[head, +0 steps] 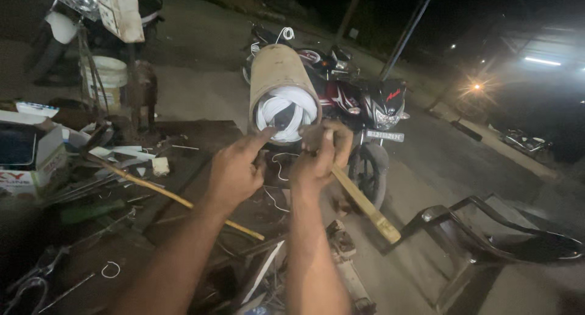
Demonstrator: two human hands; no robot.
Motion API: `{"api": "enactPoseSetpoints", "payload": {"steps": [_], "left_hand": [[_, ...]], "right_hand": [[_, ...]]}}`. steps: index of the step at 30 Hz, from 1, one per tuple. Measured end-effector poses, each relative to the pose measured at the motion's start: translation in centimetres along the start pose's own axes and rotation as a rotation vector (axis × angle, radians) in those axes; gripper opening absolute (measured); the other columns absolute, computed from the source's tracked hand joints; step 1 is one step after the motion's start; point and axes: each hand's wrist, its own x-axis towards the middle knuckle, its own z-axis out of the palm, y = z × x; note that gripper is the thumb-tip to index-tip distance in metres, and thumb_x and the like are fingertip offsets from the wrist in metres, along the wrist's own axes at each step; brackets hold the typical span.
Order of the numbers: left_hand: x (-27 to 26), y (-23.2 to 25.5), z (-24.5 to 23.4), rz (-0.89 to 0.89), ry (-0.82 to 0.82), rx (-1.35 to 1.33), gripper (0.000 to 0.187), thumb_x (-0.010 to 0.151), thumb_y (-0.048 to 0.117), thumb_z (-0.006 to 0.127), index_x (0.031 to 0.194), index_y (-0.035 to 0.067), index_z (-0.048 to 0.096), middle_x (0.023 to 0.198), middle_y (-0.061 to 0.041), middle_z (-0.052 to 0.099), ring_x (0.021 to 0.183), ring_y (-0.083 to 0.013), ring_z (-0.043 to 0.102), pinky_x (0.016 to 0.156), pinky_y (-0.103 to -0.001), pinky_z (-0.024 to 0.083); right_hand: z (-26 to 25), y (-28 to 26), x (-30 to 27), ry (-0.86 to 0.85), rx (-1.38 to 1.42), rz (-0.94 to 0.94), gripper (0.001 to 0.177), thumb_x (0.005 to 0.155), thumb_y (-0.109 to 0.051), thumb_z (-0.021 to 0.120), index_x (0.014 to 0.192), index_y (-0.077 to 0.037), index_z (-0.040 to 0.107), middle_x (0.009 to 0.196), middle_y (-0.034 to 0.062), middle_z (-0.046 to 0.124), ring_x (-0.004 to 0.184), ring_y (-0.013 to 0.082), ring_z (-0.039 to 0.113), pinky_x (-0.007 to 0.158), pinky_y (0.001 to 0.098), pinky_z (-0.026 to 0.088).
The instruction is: The person uses a wooden stick to rotate a large spool of white wire mounted on a workbench. They repeatedly insert the stick into the center of the spool and turn it to wind the wire, while holding the spool steady with their other hand.
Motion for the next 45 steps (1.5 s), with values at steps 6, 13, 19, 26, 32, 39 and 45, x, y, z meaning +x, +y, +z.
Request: {"api": "enactPoseSetpoints", "payload": {"steps": [6,13,19,26,32,39,45], "left_hand": [[-0.3,-0.1,0.3,-0.015,0.059,0.002,0.062,0.083,0.005,0.07,0.142,0.015,0.056,0.118,-0.02,0.071,0.102,-0.0395,0.07,0.085,-0.048,0.057],[0.2,1.0,0.5,0.082,0.414,0.175,0.09,0.064,0.01,0.076,0.145,0.005,0.035,0.122,-0.037,0.06,0.106,-0.0501,0.063,0.088,-0.048,0.054],[0.4,0.3,-0.1,-0.532,-0.128,-0.068,0.087,0.077,0.007,0.074,0.155,0.02,0.036,0.104,-0.024,0.073,0.079,-0.035,0.075,0.081,-0.047,0.057],[0.5,-0.7,-0.6,-0.532,-0.147,-0.096,0.083,0.08,0.005,0.073,0.153,0.023,0.038,0.117,-0.018,0.072,0.071,-0.0323,0.075,0.071,-0.043,0.06],[0.7,-0.8,-2.5,-0.364,-0.153,-0.033,0.08,0.083,0.006,0.078,0.153,0.017,0.038,0.131,-0.021,0.064,0.112,-0.037,0.067,0.089,-0.044,0.054],[0.5,-0.4,-3.2,-0.24,-0.213,0.03,0.079,0.08,-0.006,0.068,0.152,0.02,0.045,0.147,-0.021,0.054,0.131,-0.0387,0.057,0.105,-0.045,0.05],[0.8,-0.5,-3.0,-0.159,-0.213,0.03,0.075,0.08,-0.002,0.076,0.147,0.018,0.048,0.144,-0.019,0.053,0.129,-0.0378,0.059,0.103,-0.043,0.051]], "right_hand": [[0.3,1.8,1.0,-0.047,0.045,0.082,0.023,0.099,-0.022,0.054,0.1,0.001,0.06,0.071,0.0033,0.047,0.06,0.0111,0.04,0.054,0.0269,0.035],[-0.1,0.3,4.8,-0.087,0.185,0.199,0.033,0.102,-0.032,0.048,0.091,-0.003,0.06,0.07,0.0011,0.049,0.061,0.0139,0.046,0.055,0.0341,0.036],[-0.4,-3.3,5.3,0.043,0.372,0.33,0.025,0.102,-0.027,0.048,0.089,-0.007,0.057,0.059,-0.0011,0.033,0.052,0.0124,0.028,0.054,0.0343,0.027],[-2.9,-9.9,-0.7,0.089,0.422,0.259,0.023,0.102,-0.027,0.052,0.095,-0.007,0.062,0.058,-0.0032,0.028,0.054,0.013,0.029,0.061,0.0364,0.033],[-1.9,-12.4,-3.0,0.033,0.368,0.128,0.023,0.104,-0.027,0.053,0.105,-0.006,0.061,0.062,0.0018,0.032,0.057,0.015,0.035,0.067,0.038,0.037],[-1.9,-11.3,-5.7,0.099,0.333,-0.024,0.014,0.102,-0.016,0.055,0.102,-0.003,0.06,0.065,0.0016,0.039,0.055,0.0115,0.037,0.063,0.0345,0.037],[0.0,-5.7,-5.0,0.097,0.264,-0.049,0.015,0.096,-0.017,0.057,0.1,-0.003,0.06,0.089,0.0104,0.057,0.069,0.0144,0.046,0.064,0.0318,0.039]]}}
